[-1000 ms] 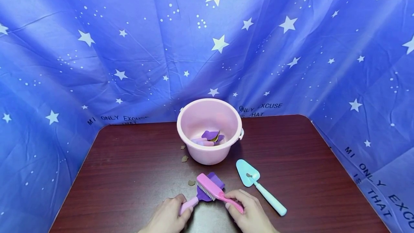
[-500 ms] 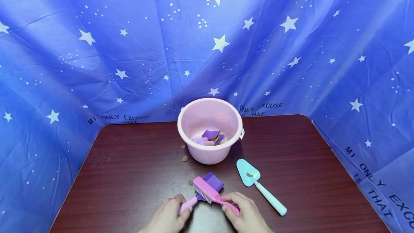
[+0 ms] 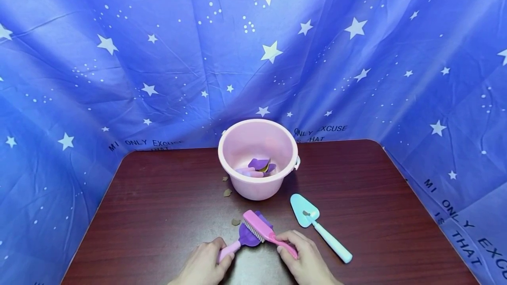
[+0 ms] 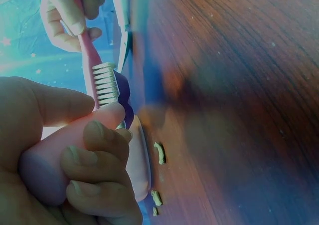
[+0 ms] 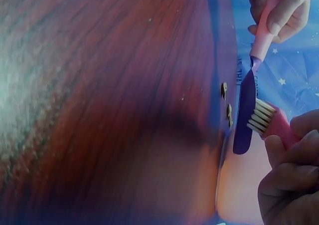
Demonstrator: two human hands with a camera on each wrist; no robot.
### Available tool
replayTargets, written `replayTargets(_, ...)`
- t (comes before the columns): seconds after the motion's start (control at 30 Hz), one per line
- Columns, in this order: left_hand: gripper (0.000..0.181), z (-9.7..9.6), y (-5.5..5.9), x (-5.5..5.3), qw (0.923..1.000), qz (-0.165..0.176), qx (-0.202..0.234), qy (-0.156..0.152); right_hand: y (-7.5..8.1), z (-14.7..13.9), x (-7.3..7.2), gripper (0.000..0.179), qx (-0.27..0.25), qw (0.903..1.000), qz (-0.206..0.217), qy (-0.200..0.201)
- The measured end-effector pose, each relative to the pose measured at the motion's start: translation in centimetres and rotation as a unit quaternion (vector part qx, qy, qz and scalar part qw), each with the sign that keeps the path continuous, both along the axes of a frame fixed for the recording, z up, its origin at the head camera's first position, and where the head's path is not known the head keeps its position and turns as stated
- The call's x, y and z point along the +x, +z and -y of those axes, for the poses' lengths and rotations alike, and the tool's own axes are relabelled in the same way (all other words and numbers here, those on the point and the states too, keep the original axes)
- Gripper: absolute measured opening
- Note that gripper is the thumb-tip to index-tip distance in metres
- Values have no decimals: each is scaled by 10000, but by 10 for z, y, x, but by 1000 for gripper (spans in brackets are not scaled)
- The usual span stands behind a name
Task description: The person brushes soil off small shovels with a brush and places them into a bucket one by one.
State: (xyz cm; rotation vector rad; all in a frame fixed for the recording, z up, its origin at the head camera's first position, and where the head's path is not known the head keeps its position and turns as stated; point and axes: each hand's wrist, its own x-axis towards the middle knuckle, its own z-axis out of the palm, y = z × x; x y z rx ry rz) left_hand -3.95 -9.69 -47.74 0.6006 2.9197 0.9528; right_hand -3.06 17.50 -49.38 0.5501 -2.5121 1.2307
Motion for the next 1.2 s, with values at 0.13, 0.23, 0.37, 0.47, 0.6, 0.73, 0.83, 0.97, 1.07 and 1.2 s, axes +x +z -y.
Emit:
replayTargets(0.13,16,1,0,0,10000,52,-6,0,-1,-2,-2,34,31,9996,206,-203)
replayTargets(0.23,15,1,-1,1,9999,104,-10,-6,-2,-4,-3,33,89,9992,213,-332)
replayTargets(0.37,15,2,-1,1,9999,144,-38,-4,-4,-6,-5,32,155,9985,124,-503)
replayTargets(0.47,15,2,-1,2,9999,134,-72,8,-4,-7,-5,33,152,9976,127,-667)
replayTargets(0.6,16,2,-1,1,9998,170,-70,-10,-3,-6,-5,35,53,9975,49,-707)
replayTargets(0.73,17,2,-1,1,9998,169,-88,-34,-1,-1,-2,35,-121,9990,-369,-202)
replayTargets(0.83,17,1,-1,0,9998,149,-87,-40,-1,5,0,33,-228,9971,-655,325)
replayTargets(0.97,16,1,0,0,9998,164,-81,-11,-4,10,4,32,-298,9948,-689,694)
replayTargets(1.07,17,1,1,0,9998,186,-107,23,-7,13,6,33,-282,9947,-664,736)
replayTargets(1.2,16,0,2,1,9998,146,-153,51,-8,13,6,32,-193,9950,-669,722)
